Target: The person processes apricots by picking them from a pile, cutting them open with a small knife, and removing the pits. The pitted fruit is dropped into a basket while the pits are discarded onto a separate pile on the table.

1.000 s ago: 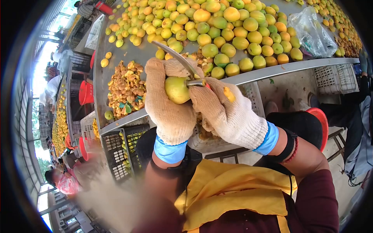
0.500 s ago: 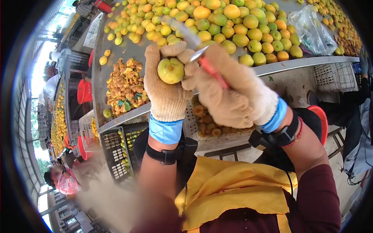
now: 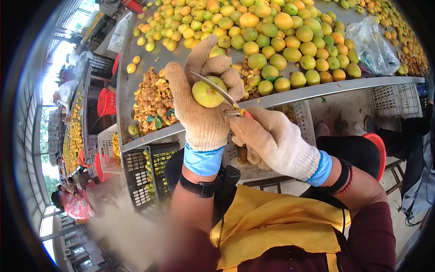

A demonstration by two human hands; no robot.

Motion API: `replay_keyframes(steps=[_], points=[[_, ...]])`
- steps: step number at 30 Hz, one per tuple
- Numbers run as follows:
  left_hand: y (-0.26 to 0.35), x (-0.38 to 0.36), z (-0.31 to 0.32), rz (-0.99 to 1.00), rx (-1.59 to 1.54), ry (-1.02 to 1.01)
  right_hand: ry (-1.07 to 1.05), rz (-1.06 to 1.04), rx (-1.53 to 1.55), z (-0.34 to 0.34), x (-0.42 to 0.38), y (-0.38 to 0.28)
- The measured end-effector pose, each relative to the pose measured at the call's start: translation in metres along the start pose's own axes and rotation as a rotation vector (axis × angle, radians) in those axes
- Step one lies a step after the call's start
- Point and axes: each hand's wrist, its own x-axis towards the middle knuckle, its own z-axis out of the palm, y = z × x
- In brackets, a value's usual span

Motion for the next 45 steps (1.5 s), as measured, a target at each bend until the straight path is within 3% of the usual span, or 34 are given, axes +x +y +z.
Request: replay_keyframes(steps=[2, 6, 10, 14, 20, 22, 25, 26, 28, 32, 34, 35, 37, 42, 44, 45], points=[[0.003, -0.002, 0.004, -0.005, -0.02, 0.004, 0.012, -0.031, -0.071, 0.003, -0.001, 0.003], [0.015, -0.004, 0.006, 0.097, 0.287, -0.021, 0.024, -0.058, -0.261, 0.002, -0.004, 0.002], [0.034, -0.005, 0.009, 0.157, 0.644, -0.066, -0.145, 0.116, -0.085, -0.001, -0.008, -0.008], [0.045, 0.001, 0.003, 0.148, 0.775, -0.137, -0.252, 0.265, 0.078, -0.005, -0.008, -0.019], [0.026, -0.001, 0.008, 0.15, 0.626, -0.126, -0.158, 0.212, -0.018, 0.007, 0.006, -0.007], [0.011, -0.001, 0.005, 0.127, 0.287, 0.037, -0.095, 0.143, -0.078, 0.009, 0.01, -0.004], [0.012, -0.001, -0.004, 0.066, 0.221, 0.009, -0.097, 0.098, -0.076, 0.009, 0.009, -0.001], [0.016, -0.002, -0.005, 0.063, 0.219, 0.012, -0.096, 0.102, -0.075, 0.008, 0.008, 0.004], [0.026, -0.004, -0.002, 0.142, 0.578, 0.013, -0.119, 0.091, -0.174, 0.004, 0.007, 0.014], [0.023, -0.002, -0.009, 0.113, 0.582, -0.061, -0.081, 0.038, -0.146, 0.008, 0.003, 0.017], [0.014, -0.003, -0.008, 0.041, 0.24, -0.048, -0.089, 0.051, -0.098, 0.01, 0.009, 0.014], [0.008, -0.004, -0.005, 0.036, 0.237, -0.047, -0.085, 0.055, -0.096, 0.007, 0.013, 0.009], [0.0, -0.004, 0.0, -0.079, -0.03, 0.168, -0.106, 0.128, -0.1, -0.001, 0.023, -0.001], [0.005, -0.003, -0.026, -0.16, -0.01, 0.033, -0.017, 0.1, -0.104, 0.009, 0.015, 0.006], [0.007, 0.003, -0.041, -0.284, -0.37, -0.079, -0.033, 0.078, -0.108, 0.009, 0.015, 0.02], [0.007, 0.003, -0.038, -0.28, -0.37, -0.08, -0.047, 0.055, -0.112, 0.009, 0.016, 0.023]])
